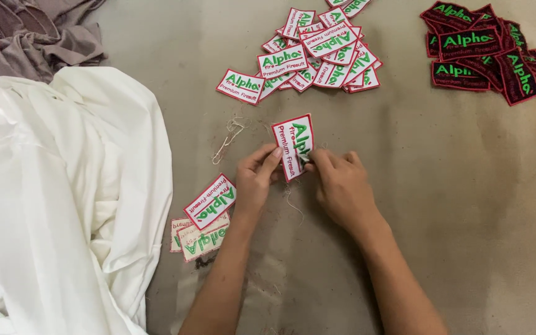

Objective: Trimming excess threads from fabric labels using small snips

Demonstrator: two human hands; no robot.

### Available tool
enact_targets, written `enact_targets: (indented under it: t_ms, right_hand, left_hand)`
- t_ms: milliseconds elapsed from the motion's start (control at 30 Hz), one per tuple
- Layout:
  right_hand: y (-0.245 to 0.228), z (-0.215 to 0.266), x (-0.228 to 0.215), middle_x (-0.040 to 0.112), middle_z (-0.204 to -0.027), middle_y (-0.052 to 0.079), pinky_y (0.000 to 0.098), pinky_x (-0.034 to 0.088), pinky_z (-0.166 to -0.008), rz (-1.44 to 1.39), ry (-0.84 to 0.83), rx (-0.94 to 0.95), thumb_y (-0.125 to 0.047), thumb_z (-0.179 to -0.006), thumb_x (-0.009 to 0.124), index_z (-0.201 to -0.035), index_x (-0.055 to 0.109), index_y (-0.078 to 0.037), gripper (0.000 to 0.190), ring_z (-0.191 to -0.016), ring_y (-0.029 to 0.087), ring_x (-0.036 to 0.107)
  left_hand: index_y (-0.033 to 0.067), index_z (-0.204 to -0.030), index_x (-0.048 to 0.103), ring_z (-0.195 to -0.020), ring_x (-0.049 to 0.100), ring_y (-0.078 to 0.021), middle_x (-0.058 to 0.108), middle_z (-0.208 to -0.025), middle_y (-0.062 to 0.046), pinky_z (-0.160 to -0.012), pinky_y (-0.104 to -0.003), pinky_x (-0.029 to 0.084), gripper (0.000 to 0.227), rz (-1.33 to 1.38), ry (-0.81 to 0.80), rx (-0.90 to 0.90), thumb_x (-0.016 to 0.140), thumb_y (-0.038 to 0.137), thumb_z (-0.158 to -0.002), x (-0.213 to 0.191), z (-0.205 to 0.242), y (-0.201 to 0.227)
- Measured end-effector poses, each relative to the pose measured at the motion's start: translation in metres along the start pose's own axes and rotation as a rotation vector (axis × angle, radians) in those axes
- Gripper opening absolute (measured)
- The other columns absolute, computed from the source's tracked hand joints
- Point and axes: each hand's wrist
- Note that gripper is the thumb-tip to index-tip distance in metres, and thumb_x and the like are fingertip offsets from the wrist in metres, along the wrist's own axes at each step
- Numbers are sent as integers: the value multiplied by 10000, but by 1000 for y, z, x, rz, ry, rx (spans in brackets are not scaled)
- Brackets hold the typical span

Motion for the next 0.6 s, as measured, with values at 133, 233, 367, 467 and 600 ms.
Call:
enact_targets:
  t_ms: [133,233,367,467,600]
  right_hand:
    - [-6,-3,-10,662,-762,88,373,501,-801,50,58,-15,-222,-1048,618,-1062,619,-104,119,-739,264,725]
    - [-10,-3,-14,680,-821,51,357,473,-827,88,38,-10,-187,-1022,650,-1103,638,-128,101,-794,233,717]
    - [-7,-2,-11,682,-868,55,374,466,-852,135,81,-51,-208,-1001,700,-1126,642,-134,157,-838,227,720]
    - [-5,0,-10,683,-878,50,376,463,-857,134,88,-55,-202,-1002,698,-1132,648,-153,148,-852,225,722]
    - [1,2,-1,673,-873,31,391,457,-884,122,90,-50,-220,-981,714,-1117,650,-176,157,-856,216,709]
  left_hand:
    - [30,-1078,744,-810,685,-134,690,-885,-75,-687,-289,633,220,-29,15,-12,729,209,-951,0,-2,4]
    - [37,-1060,758,-853,616,-127,671,-892,-70,-726,-298,604,214,-98,-22,79,728,225,-962,-3,-2,7]
    - [40,-1070,772,-900,636,-154,713,-927,-127,-796,-319,584,214,-129,-51,126,743,219,-957,-5,-3,7]
    - [39,-1063,777,-922,631,-143,719,-940,-122,-836,-317,583,211,-143,-57,124,740,218,-958,-2,0,16]
    - [23,-1074,773,-911,614,-167,712,-948,-138,-833,-336,564,246,-158,-48,110,734,237,-959,0,3,21]
Point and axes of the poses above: each hand's wrist, its own z-axis away from the middle knuckle, its own x-axis out of the palm, y = z × x
